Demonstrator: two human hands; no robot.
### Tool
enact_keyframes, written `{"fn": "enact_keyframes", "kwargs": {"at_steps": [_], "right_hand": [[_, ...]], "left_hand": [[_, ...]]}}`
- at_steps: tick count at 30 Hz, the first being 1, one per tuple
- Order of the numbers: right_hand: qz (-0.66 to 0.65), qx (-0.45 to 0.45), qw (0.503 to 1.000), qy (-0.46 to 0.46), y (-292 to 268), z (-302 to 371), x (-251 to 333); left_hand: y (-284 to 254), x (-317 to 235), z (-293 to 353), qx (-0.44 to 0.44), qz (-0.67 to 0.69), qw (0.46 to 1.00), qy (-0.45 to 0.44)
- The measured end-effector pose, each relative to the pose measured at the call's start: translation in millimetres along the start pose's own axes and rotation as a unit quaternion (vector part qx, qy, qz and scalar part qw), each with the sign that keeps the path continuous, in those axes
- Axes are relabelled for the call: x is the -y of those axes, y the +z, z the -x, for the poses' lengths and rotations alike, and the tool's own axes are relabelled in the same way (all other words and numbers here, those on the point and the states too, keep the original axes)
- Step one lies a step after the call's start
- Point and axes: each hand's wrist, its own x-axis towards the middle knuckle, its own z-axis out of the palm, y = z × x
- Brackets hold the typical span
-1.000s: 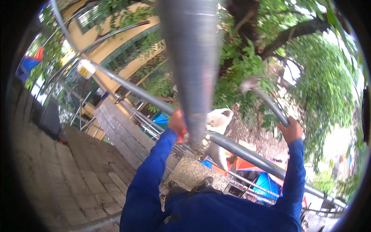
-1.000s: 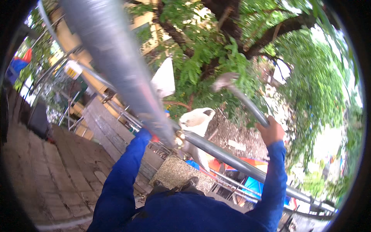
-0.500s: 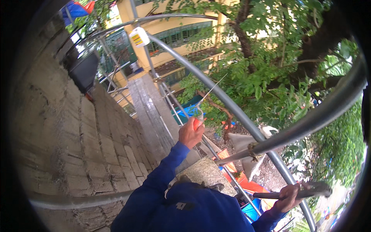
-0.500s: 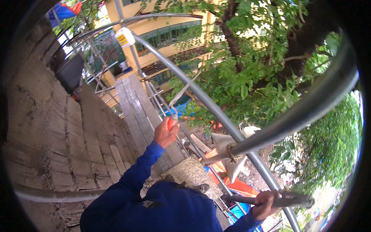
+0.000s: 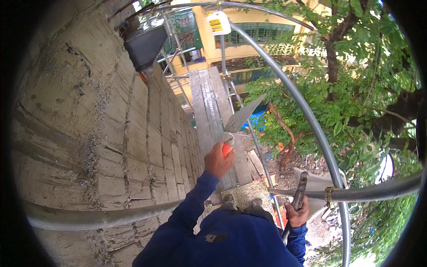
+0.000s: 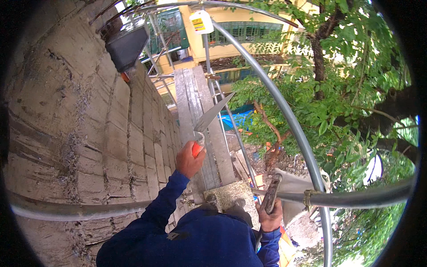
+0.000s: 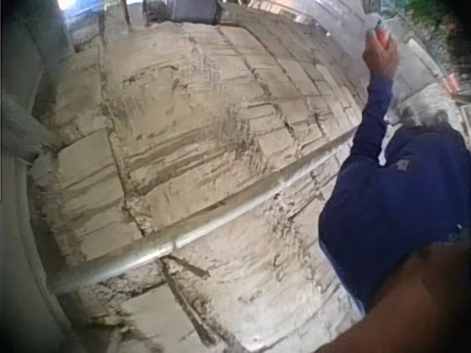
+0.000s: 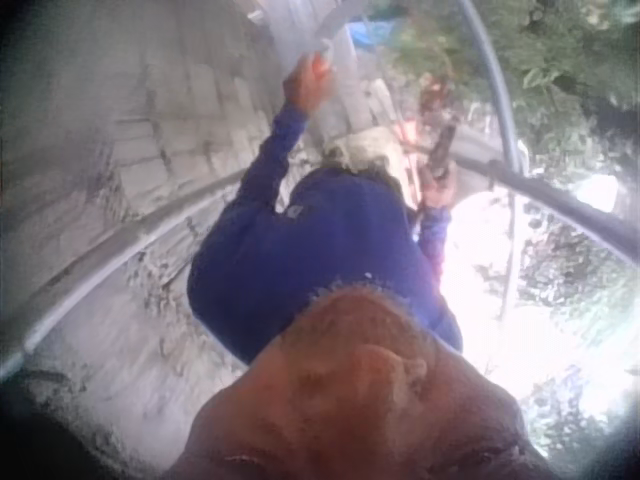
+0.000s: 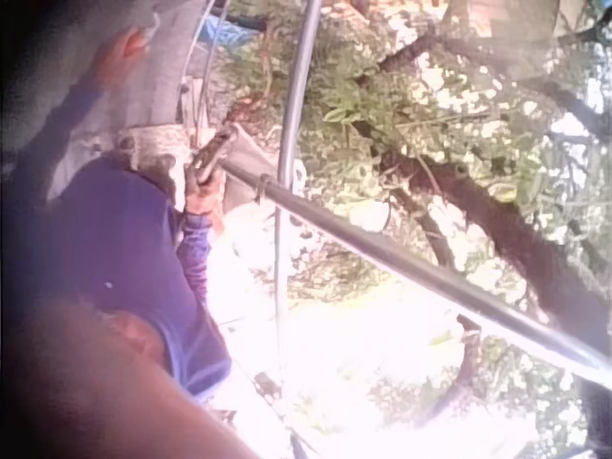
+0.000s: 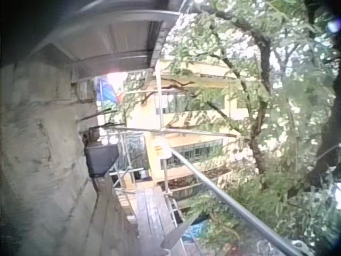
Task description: The person stands on scaffolding and uses a hammer and chisel to chip away at a concrete wall. They repeatedly strike the chisel to remove pieces of the wall surface, focusing on a specific area near a metal fixture.
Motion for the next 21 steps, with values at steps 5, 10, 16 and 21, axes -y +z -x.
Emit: {"fn": "enact_keyframes", "kwargs": {"at_steps": [5, 10, 16, 21], "right_hand": [[-0.037, 0.101, 0.987, 0.116, 10.8, -30.1, -12.6], [0.038, 0.193, 0.969, 0.149, 22.7, -64.2, -38.0], [0.145, 0.252, 0.956, 0.039, 37.2, -115.7, -111.0], [0.050, 0.272, 0.961, 0.018, 86.3, -189.2, -51.5]], "left_hand": [[-9.0, 25.5, -1.3, -0.062, -0.031, 0.997, -0.032], [-3.2, 62.4, 6.5, -0.058, -0.002, 0.988, -0.143], [3.6, 135.6, 58.1, -0.013, 0.100, 0.942, -0.321], [-5.0, 108.6, 26.1, -0.015, 0.259, 0.877, -0.405]]}}
